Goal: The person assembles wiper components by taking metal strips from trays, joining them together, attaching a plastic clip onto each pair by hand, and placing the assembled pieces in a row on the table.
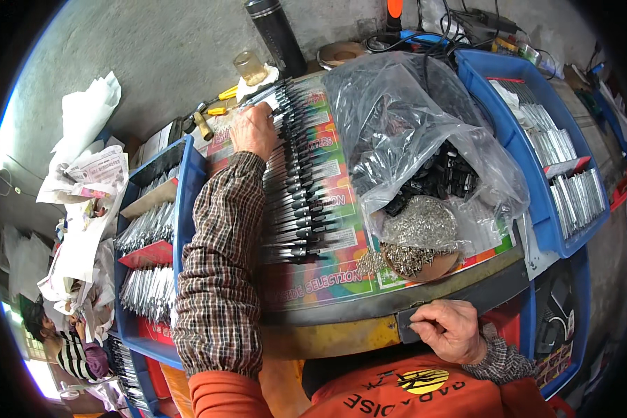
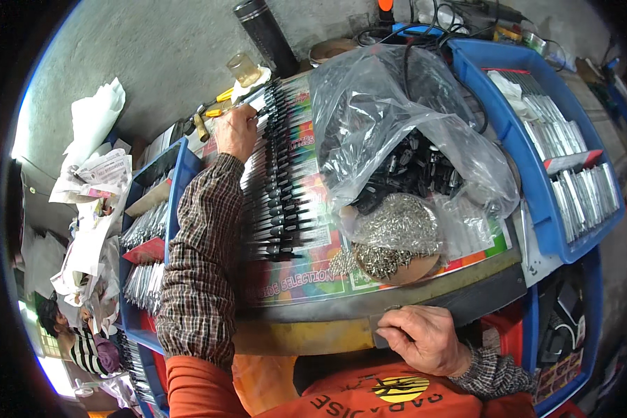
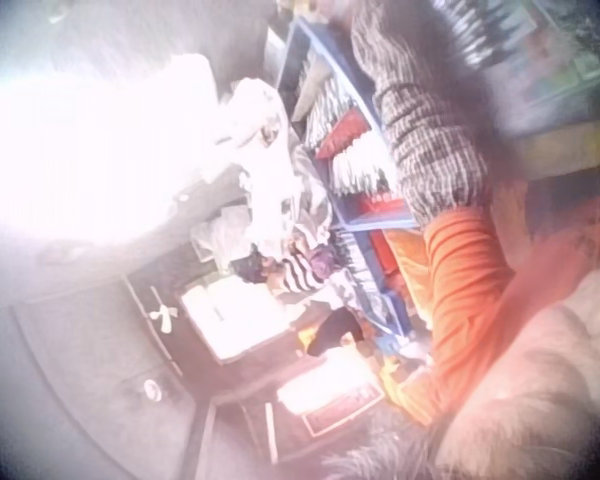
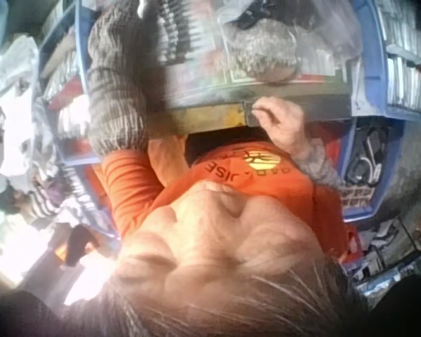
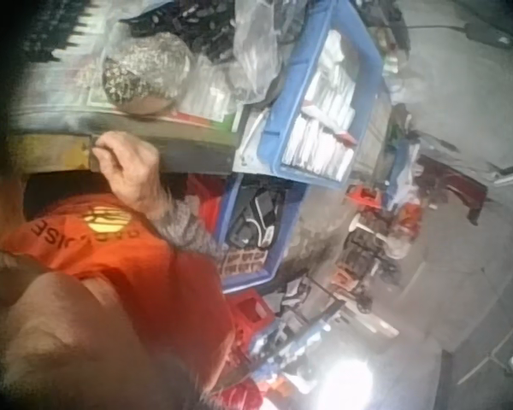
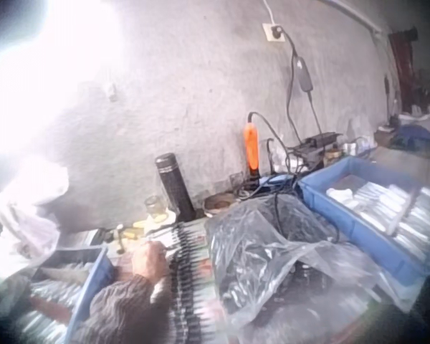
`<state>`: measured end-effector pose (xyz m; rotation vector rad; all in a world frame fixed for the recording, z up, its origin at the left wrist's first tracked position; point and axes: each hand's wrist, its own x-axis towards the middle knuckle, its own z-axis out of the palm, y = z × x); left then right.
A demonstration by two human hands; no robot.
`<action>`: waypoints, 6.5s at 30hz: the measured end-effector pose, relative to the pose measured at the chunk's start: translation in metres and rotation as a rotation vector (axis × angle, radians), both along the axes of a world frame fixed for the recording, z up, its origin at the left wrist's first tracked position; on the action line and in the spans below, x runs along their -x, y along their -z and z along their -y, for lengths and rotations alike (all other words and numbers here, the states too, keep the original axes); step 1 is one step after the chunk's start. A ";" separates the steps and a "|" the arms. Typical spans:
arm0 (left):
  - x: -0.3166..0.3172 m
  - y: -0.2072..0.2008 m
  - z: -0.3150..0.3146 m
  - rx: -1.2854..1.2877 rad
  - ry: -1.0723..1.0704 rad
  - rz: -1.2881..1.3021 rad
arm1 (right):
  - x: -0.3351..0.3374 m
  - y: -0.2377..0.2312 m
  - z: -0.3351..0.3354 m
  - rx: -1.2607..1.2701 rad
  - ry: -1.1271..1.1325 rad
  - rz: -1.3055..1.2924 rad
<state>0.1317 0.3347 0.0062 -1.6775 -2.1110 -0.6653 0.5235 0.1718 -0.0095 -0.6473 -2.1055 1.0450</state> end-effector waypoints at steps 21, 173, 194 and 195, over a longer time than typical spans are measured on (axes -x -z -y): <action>0.049 0.016 -0.069 -0.092 0.155 -0.105 | 0.000 0.009 -0.001 -0.141 -0.025 -0.029; -0.182 -0.030 0.276 -0.203 0.421 1.287 | -0.089 -0.076 -0.038 -0.325 0.380 0.118; -0.222 0.009 0.284 -0.085 0.678 1.771 | 0.012 -0.026 0.040 0.312 -0.197 -0.069; -0.223 0.010 0.284 -0.088 0.679 1.775 | 0.012 -0.026 0.042 0.304 -0.184 -0.071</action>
